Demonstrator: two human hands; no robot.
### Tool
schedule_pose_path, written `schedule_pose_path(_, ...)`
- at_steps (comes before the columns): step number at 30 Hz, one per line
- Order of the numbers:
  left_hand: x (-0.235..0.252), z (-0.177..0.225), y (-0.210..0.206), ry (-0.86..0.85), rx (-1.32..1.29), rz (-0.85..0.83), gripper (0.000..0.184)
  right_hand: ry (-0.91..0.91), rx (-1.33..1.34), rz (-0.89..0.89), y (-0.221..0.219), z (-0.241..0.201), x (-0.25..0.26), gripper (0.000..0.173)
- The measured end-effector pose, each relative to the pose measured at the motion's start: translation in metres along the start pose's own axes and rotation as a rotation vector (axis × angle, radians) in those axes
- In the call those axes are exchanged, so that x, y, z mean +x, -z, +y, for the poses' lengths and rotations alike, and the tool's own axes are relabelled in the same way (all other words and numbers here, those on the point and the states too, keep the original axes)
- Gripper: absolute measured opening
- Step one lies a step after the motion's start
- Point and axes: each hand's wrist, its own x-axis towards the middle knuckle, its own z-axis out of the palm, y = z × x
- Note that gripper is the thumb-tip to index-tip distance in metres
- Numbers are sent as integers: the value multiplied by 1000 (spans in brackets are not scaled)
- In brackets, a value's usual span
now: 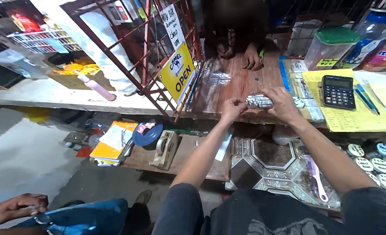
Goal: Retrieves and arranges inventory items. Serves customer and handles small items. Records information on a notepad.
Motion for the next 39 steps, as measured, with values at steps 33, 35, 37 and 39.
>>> schedule_pose_path(33,233,16,34,-175,-646,544,28,-786,367,192,-67,18,5,100)
schedule_pose_path(35,255,7,28,-158,-634,541,28,-754,323,211,-69,17,2,97)
schedule_pose_path(37,275,3,21,-151,-623,546,27,-732,284,243,-71,17,1,96)
schedule_pose_path(39,293,0,17,-151,-627,548,27,-730,272,252,-72,17,1,96)
